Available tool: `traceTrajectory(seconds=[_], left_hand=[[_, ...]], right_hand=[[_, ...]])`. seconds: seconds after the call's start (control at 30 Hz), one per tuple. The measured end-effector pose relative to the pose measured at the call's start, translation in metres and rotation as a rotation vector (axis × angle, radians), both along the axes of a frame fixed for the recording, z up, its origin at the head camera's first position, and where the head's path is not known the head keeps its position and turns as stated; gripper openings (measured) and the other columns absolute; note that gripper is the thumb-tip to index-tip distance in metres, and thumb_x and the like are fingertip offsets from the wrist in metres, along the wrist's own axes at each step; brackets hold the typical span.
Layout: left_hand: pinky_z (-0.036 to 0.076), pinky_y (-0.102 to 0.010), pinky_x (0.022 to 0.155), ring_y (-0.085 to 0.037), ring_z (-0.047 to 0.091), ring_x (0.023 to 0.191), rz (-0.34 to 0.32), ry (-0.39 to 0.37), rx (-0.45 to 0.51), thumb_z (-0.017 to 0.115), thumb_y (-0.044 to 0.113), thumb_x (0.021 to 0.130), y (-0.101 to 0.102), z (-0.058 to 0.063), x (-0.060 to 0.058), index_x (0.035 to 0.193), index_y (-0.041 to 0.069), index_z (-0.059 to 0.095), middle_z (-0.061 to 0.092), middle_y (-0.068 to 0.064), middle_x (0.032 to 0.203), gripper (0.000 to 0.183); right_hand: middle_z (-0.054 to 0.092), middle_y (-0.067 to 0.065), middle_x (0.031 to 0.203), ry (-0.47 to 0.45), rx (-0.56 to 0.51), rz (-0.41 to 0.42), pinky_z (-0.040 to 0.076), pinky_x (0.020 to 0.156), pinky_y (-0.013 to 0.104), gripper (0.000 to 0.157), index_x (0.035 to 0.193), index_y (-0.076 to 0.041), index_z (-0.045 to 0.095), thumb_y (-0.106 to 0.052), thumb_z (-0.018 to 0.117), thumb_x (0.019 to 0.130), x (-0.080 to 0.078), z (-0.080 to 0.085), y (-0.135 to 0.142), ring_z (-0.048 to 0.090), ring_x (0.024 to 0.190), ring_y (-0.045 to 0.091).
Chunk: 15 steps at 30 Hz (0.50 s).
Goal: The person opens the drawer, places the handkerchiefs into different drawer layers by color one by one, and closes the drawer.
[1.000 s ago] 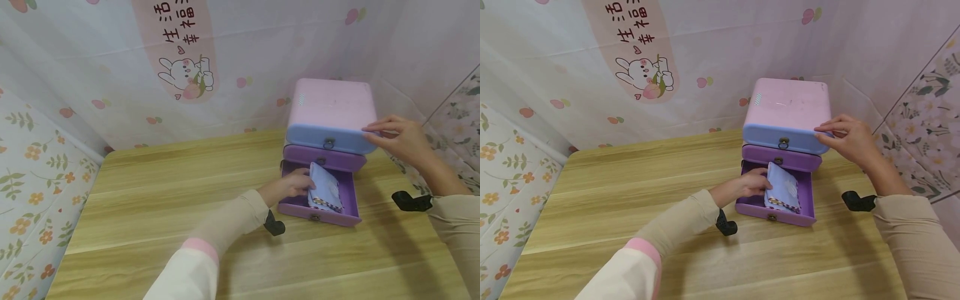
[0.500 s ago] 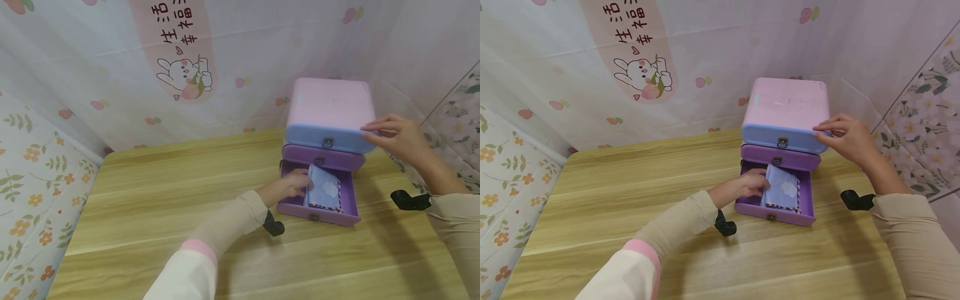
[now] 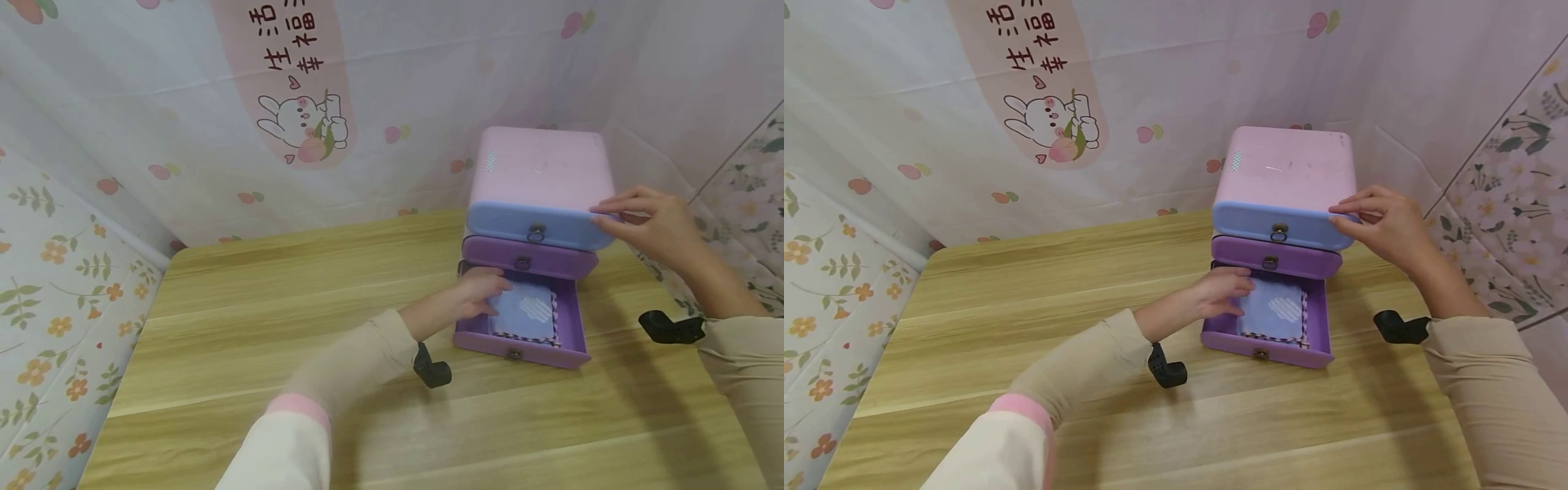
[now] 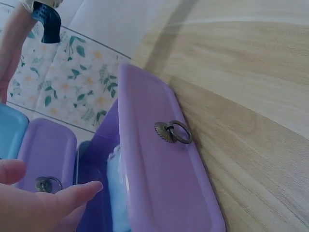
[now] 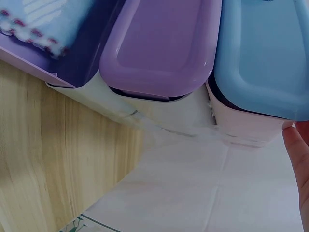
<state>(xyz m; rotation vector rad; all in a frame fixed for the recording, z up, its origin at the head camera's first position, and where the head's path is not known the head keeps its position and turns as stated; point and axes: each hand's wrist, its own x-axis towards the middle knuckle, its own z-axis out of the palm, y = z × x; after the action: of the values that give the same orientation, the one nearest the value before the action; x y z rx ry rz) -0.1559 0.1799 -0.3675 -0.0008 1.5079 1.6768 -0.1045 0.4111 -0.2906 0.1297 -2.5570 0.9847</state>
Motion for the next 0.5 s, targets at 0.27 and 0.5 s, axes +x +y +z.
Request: traceTrajectory(seconds=[0.27, 0.5], left_hand=[[0.039, -0.037, 0.094, -0.020, 0.046, 0.113, -0.183, 0.251, 0.068, 0.051, 0.001, 0.086, -0.020, 0.000, 0.020, 0.127, 0.004, 0.047, 0.048, -0.008, 0.127, 0.041], [0.046, -0.021, 0.078, -0.009, 0.056, 0.095, -0.203, 0.364, 0.151, 0.052, 0.002, 0.087, -0.036, -0.013, 0.045, 0.117, 0.001, 0.055, 0.059, -0.010, 0.112, 0.031]], right_hand=[[0.054, -0.013, 0.084, 0.009, -0.009, 0.005, 0.038, 0.073, 0.000, 0.014, 0.088, 0.006, 0.067, -0.001, 0.067, 0.076, 0.000, -0.001, 0.001, 0.048, 0.080, -0.002], [0.053, -0.015, 0.086, 0.008, -0.004, -0.002, 0.037, 0.073, 0.000, 0.015, 0.089, 0.006, 0.067, 0.001, 0.067, 0.075, -0.002, -0.002, 0.001, 0.048, 0.082, -0.004]])
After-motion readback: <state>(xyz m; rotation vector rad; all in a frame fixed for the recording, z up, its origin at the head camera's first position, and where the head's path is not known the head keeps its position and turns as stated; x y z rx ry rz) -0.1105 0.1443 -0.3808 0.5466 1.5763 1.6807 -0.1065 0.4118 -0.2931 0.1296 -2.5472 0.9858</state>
